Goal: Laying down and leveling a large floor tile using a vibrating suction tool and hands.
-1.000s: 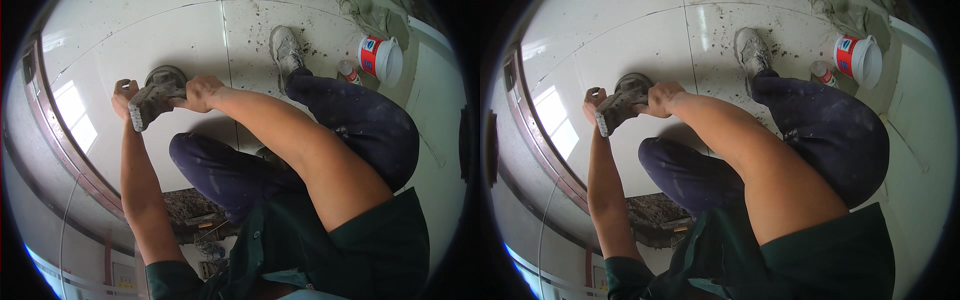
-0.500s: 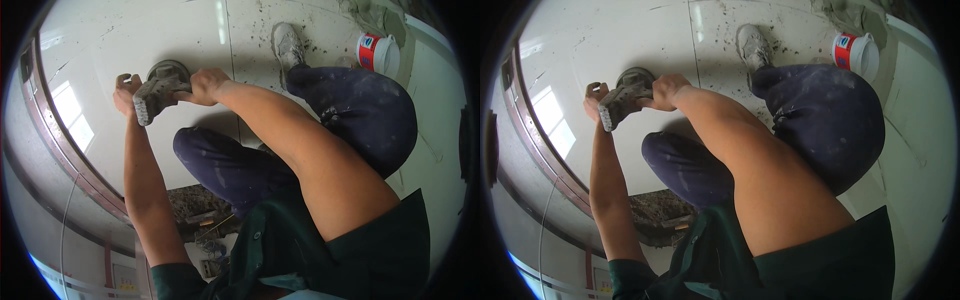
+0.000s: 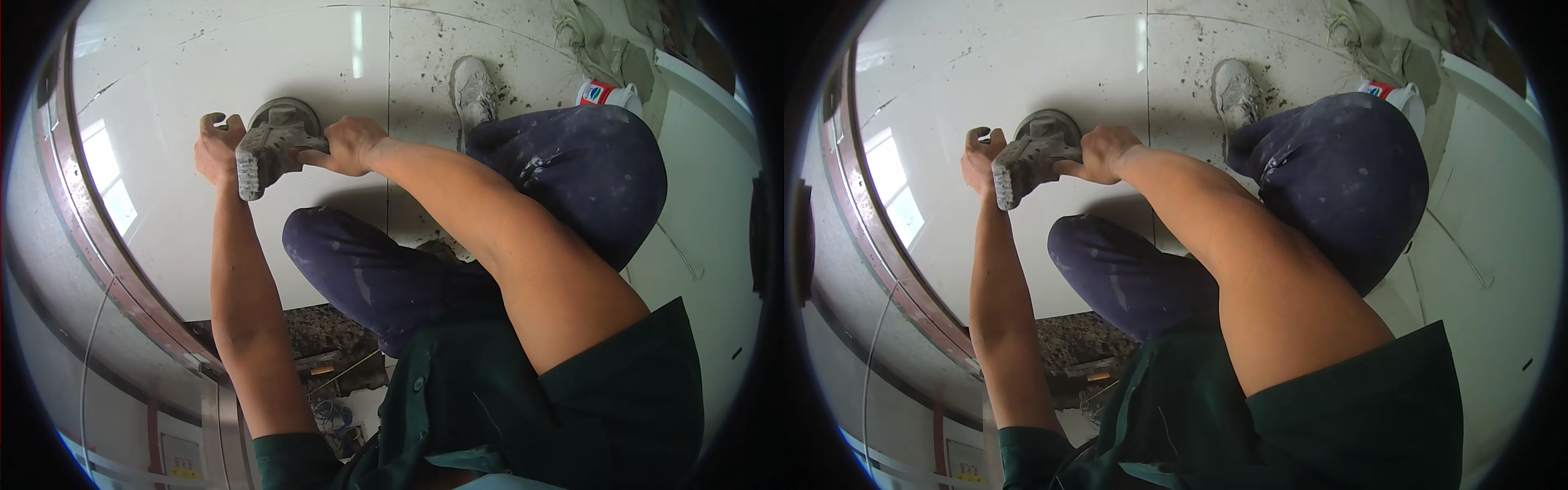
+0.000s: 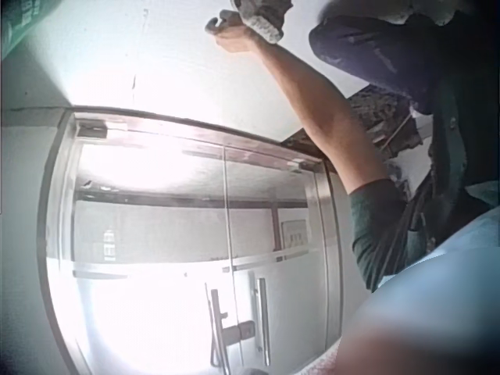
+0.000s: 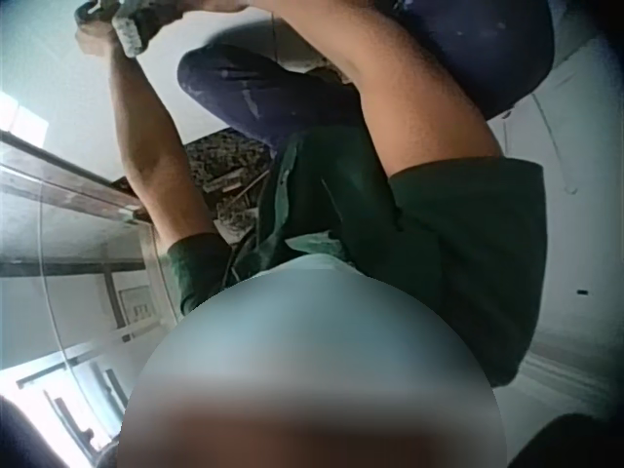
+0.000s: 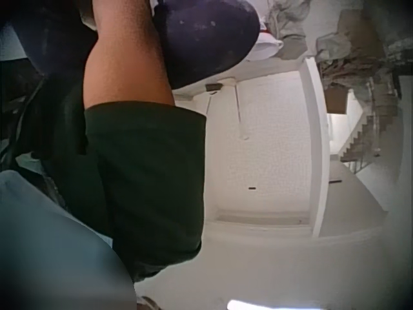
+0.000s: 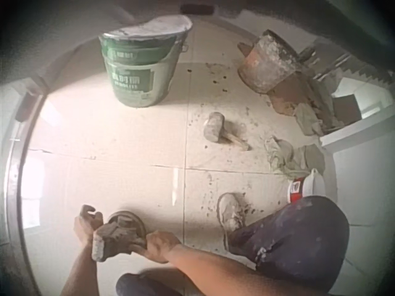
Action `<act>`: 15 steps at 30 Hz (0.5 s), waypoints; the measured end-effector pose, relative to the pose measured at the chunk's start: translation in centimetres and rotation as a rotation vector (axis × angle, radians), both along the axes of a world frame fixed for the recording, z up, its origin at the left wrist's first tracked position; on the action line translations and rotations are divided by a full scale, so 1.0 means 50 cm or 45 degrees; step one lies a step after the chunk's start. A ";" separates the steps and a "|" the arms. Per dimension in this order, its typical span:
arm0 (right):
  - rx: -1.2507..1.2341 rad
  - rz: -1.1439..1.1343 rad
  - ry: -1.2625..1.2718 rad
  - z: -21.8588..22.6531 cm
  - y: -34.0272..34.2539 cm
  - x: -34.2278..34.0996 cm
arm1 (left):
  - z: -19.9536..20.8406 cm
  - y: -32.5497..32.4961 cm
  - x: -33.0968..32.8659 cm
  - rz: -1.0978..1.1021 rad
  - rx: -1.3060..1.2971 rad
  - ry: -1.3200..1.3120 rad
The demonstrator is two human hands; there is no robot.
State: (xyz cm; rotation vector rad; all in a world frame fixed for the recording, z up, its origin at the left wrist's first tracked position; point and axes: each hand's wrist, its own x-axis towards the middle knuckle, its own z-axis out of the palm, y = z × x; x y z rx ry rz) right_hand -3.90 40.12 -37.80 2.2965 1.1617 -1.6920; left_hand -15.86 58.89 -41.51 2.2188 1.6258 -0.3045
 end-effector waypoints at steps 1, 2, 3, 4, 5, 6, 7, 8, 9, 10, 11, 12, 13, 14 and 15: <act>-0.081 0.032 0.032 0.002 0.004 0.001 | -0.002 0.001 -0.004 -0.004 0.006 0.009; -0.081 0.036 0.027 0.001 0.003 0.001 | -0.002 0.001 -0.005 -0.009 0.011 0.019; -0.052 0.029 0.021 0.001 0.002 -0.001 | -0.003 0.002 -0.005 -0.005 0.011 0.015; -0.024 0.022 0.015 0.000 0.001 -0.001 | -0.004 0.003 -0.004 -0.001 0.003 0.039; -0.022 0.026 0.014 0.000 0.001 -0.002 | -0.005 0.005 -0.006 0.004 -0.004 0.065; -0.026 0.017 0.028 -0.001 0.002 -0.002 | -0.006 0.005 -0.008 0.008 -0.003 0.064; -0.030 0.009 0.041 -0.001 0.002 -0.003 | -0.007 0.004 -0.011 0.007 0.002 0.049; -0.029 0.008 0.035 -0.006 -0.001 -0.003 | -0.004 0.003 -0.007 0.003 0.005 0.026; 0.020 0.020 0.005 -0.011 -0.005 -0.004 | -0.002 0.002 -0.003 0.002 0.007 0.020; 0.068 0.031 -0.025 -0.017 -0.008 -0.003 | 0.001 0.001 0.001 0.002 0.004 0.030; 0.069 0.033 -0.026 -0.017 -0.008 -0.003 | 0.002 0.000 -0.001 0.006 0.001 0.046; 0.060 0.031 -0.015 -0.016 -0.008 -0.003 | 0.000 0.000 -0.002 0.007 0.001 0.045; 0.050 0.028 -0.004 -0.016 -0.007 -0.003 | -0.001 -0.001 -0.002 0.018 0.001 0.055; 0.052 0.029 -0.006 -0.018 -0.007 -0.003 | -0.001 -0.001 -0.001 0.028 0.002 0.064; 0.057 0.023 -0.015 -0.019 -0.008 -0.004 | -0.001 -0.001 0.000 0.029 0.004 0.062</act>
